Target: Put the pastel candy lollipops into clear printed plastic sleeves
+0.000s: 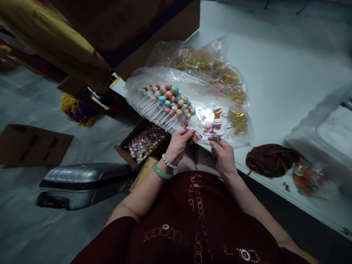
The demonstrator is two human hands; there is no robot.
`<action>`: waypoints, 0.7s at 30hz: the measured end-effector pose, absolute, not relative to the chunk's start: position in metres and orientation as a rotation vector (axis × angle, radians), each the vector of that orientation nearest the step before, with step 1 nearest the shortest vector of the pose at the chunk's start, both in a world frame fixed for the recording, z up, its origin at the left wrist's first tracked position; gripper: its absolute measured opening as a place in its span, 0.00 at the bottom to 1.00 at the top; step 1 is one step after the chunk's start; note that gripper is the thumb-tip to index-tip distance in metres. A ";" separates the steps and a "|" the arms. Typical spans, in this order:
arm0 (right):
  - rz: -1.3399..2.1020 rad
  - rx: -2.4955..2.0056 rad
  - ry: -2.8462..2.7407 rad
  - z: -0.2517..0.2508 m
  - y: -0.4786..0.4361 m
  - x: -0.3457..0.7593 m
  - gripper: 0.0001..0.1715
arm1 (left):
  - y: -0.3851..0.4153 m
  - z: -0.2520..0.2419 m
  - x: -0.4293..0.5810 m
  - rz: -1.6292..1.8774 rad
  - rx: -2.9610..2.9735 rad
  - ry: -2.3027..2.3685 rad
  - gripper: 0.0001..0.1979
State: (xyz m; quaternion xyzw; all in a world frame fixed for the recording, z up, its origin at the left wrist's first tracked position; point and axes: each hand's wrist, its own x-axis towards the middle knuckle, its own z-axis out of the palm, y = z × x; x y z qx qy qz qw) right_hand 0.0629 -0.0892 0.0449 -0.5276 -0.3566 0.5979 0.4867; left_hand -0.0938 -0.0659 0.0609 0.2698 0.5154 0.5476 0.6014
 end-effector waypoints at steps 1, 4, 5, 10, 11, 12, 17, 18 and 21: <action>1.478 -1.243 -0.796 0.048 -0.088 0.061 0.19 | -0.068 0.061 -0.086 1.250 0.655 1.190 0.17; 1.541 -1.161 -0.675 0.049 -0.085 0.057 0.16 | -0.077 0.061 -0.066 1.168 0.716 1.138 0.16; 1.548 -1.161 -0.658 0.047 -0.085 0.058 0.15 | -0.080 0.060 -0.062 1.144 0.725 1.121 0.15; 1.569 -1.194 -0.616 0.031 -0.089 0.070 0.09 | -0.088 0.048 -0.056 1.163 0.653 1.098 0.14; 1.586 -1.187 -0.616 0.030 -0.090 0.072 0.09 | -0.089 0.046 -0.057 1.171 0.633 1.093 0.15; 1.606 -1.186 -0.616 0.029 -0.090 0.075 0.09 | -0.090 0.044 -0.058 1.174 0.618 1.088 0.15; 1.704 -1.195 -0.599 0.032 -0.092 0.078 0.09 | -0.094 0.039 -0.063 1.165 0.597 1.110 0.15; 1.726 -1.196 -0.608 0.032 -0.092 0.076 0.10 | -0.095 0.039 -0.063 1.187 0.586 1.125 0.15; 1.760 -1.216 -0.644 0.030 -0.091 0.068 0.14 | -0.097 0.036 -0.064 1.279 0.534 1.151 0.15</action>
